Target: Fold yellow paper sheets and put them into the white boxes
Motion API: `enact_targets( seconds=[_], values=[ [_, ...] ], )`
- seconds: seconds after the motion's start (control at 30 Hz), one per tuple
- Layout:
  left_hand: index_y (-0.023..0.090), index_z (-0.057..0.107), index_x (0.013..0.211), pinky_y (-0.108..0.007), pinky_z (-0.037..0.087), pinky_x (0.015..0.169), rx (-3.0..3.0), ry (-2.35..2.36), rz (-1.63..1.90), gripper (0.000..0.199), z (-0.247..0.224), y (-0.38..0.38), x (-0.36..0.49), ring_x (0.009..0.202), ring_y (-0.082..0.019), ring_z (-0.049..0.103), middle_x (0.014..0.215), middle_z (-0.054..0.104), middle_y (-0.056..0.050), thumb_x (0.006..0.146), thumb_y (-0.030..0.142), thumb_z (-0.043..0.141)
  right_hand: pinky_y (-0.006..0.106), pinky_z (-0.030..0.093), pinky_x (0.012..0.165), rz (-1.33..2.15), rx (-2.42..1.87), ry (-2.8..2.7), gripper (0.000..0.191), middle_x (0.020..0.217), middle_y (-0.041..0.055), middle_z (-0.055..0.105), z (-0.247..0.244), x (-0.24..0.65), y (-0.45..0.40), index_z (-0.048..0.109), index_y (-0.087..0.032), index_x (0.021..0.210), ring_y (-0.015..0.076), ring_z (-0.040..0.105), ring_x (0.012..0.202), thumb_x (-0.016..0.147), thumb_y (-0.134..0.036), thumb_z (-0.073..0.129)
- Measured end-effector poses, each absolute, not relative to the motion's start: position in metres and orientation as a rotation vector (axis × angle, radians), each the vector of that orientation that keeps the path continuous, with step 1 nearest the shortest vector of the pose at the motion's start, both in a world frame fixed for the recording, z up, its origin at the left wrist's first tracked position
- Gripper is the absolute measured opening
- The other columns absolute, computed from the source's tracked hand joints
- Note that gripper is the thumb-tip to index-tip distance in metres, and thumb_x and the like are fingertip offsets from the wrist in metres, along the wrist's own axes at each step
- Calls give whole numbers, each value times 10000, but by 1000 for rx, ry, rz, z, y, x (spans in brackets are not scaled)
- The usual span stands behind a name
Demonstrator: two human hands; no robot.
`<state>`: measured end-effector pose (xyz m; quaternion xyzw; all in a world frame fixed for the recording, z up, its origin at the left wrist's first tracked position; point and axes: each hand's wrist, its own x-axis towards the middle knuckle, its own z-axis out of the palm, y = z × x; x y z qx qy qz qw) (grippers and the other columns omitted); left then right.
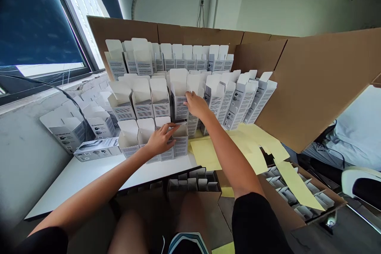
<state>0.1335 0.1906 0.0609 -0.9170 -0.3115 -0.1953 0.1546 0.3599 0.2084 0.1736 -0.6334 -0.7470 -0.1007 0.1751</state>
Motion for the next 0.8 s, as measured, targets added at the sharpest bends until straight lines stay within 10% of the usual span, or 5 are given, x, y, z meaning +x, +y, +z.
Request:
enact_targets(
  seconds=[0.8],
  values=[
    [179,435,1477,-408,619,805,-2590,-882,-562,595,61,192,137,1219,-291,566,1377,532,-152,900,230,567,333,446,751,-178,-1675,-2099,303,1255,175,588,153,367,225,427,-123,1289,290,612,1045,1048,-306,404]
  ],
)
